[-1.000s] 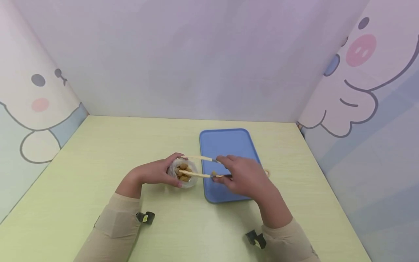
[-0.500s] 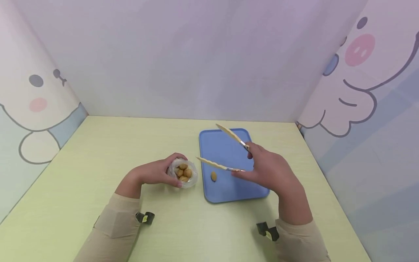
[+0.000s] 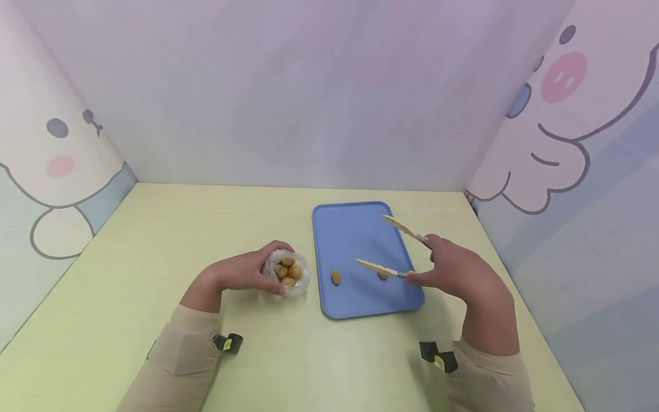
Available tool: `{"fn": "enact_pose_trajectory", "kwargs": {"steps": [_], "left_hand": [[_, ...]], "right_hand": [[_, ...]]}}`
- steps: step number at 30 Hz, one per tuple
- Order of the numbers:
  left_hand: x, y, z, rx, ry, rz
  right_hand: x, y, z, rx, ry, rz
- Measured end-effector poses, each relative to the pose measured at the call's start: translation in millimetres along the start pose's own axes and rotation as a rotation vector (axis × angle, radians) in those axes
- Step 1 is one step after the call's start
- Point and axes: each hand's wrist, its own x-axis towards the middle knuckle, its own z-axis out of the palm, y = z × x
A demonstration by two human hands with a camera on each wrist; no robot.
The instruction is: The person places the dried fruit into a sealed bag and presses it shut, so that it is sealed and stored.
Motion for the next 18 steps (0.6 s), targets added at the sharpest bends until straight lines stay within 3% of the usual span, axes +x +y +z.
{"fn": "enact_pose_trajectory", "kwargs": {"steps": [9, 18], "left_hand": [[-1.2, 0.3, -1.5, 0.007, 0.003, -0.008], [-2.0, -0.1, -1.8, 0.003, -0.004, 0.001]], "right_hand": [[-7.1, 25.5, -6.7, -0.032, -0.121, 0.089], [2.1, 25.3, 0.2, -0.081, -0.13, 0.114]]}}
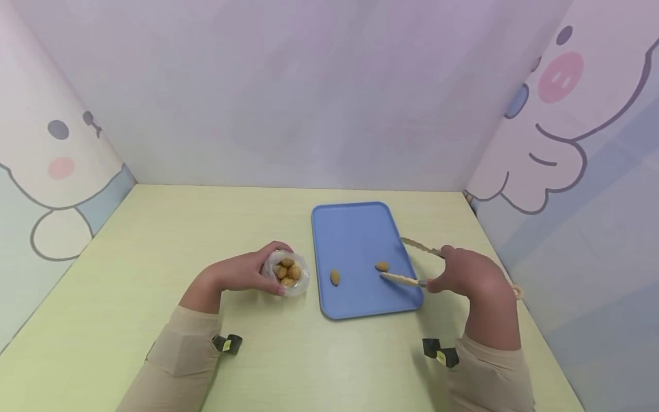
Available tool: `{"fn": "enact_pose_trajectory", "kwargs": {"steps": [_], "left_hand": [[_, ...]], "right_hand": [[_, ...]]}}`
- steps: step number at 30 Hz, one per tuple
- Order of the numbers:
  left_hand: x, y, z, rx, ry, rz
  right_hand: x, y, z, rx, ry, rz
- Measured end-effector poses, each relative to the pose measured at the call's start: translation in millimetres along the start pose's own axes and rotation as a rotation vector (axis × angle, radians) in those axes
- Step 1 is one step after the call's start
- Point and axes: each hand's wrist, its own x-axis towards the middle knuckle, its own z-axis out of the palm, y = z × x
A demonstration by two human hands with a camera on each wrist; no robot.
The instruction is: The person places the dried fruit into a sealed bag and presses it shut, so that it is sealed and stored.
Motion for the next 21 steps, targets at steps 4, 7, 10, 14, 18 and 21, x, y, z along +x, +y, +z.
{"fn": "enact_pose_trajectory", "kwargs": {"steps": [4, 7, 10, 14, 18, 21], "left_hand": [[0.4, 0.0, 0.4, 0.001, 0.001, -0.007], [0.6, 0.2, 0.3, 0.001, 0.002, -0.016], [0.5, 0.4, -0.2, -0.001, 0.003, -0.018], [0.6, -0.4, -0.3, -0.005, 0.003, -0.015], [0.9, -1.4, 0.2, -0.008, 0.003, -0.014], [1.2, -1.5, 0.4, -0.003, 0.004, -0.009]], "right_hand": [[4.8, -3.0, 2.6, 0.016, -0.033, -0.01], [7.8, -5.2, 4.0, 0.029, -0.048, -0.012], [8.5, -7.0, 4.2, 0.038, -0.05, -0.021], [9.3, -9.5, 4.5, 0.036, -0.049, -0.041], [12.4, -12.4, 5.6, 0.038, -0.052, -0.049], [14.8, -15.8, 6.5, 0.058, -0.052, -0.04]]}}
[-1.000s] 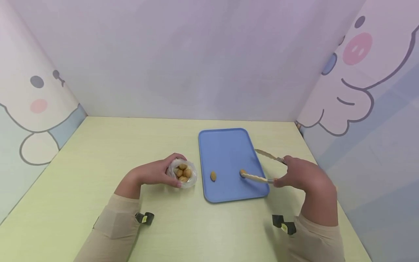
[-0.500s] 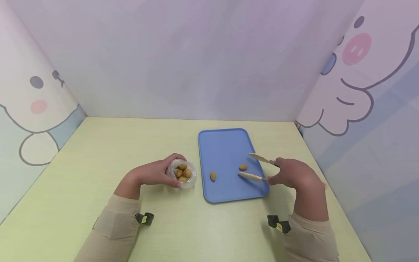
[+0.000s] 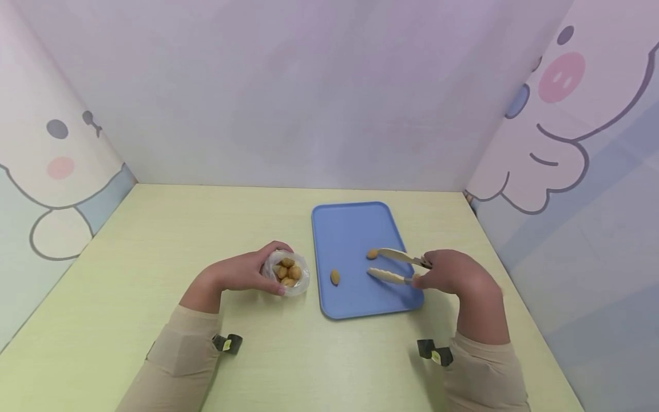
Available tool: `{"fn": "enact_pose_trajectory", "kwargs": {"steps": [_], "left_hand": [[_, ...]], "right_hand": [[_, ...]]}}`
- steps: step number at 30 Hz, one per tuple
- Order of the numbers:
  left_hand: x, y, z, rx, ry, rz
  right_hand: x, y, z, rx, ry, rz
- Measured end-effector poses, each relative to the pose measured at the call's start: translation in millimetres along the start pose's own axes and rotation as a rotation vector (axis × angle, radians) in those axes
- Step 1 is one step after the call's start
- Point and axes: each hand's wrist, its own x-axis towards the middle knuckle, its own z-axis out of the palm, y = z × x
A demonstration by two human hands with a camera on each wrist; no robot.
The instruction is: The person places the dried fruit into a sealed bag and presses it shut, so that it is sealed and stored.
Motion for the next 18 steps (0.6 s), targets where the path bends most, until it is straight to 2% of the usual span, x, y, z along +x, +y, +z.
{"fn": "enact_pose_trajectory", "kwargs": {"steps": [6, 18], "left_hand": [[2.3, 0.0, 0.3, 0.003, -0.003, 0.017], [3.0, 2.0, 0.2, -0.007, -0.007, 0.015]], "right_hand": [[8.8, -3.5, 5.0, 0.01, 0.025, -0.016], [34.8, -2.3, 22.1, 0.026, 0.077, -0.107]]}}
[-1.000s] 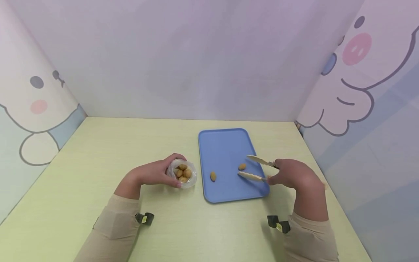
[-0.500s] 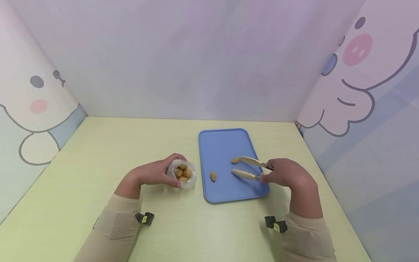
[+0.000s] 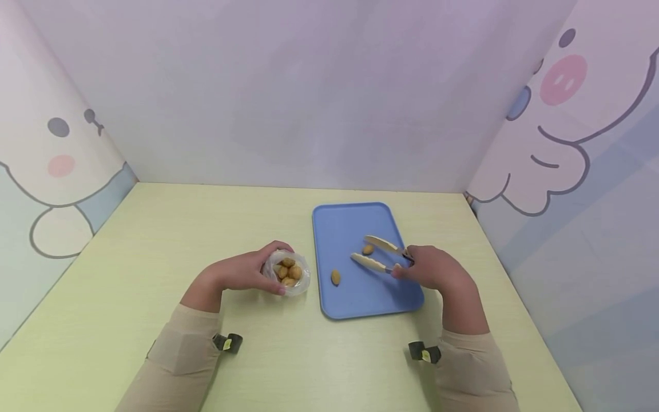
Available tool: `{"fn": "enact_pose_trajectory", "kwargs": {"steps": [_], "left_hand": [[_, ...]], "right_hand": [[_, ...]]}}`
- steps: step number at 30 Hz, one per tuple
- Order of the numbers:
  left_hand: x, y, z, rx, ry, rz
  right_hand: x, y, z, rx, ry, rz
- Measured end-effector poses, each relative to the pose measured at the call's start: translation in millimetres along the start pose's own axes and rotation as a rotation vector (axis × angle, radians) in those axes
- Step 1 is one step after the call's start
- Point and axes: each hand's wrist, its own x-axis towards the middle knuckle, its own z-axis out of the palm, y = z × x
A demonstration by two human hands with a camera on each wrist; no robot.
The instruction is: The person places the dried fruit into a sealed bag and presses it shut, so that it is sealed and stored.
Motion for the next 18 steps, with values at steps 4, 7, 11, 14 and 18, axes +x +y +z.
{"fn": "enact_pose_trajectory", "kwargs": {"steps": [4, 7, 11, 14, 18], "left_hand": [[0.8, -0.7, -0.1, -0.001, -0.001, -0.003], [0.9, -1.2, 0.2, -0.001, 0.0, -0.009], [-0.1, -0.3, 0.4, -0.004, -0.001, -0.022], [-1.1, 0.9, 0.7, -0.005, -0.002, -0.031], [-1.7, 1.4, 1.0, -0.003, 0.002, -0.031]], "right_hand": [[1.7, -0.5, 0.1, 0.026, -0.022, 0.007], [1.0, -0.6, -0.7, 0.049, -0.043, 0.012], [0.6, -1.0, -0.7, 0.064, -0.058, 0.002], [0.6, -1.7, -0.7, 0.059, -0.06, -0.006], [-1.0, -2.7, -2.1, 0.048, -0.06, -0.006]]}}
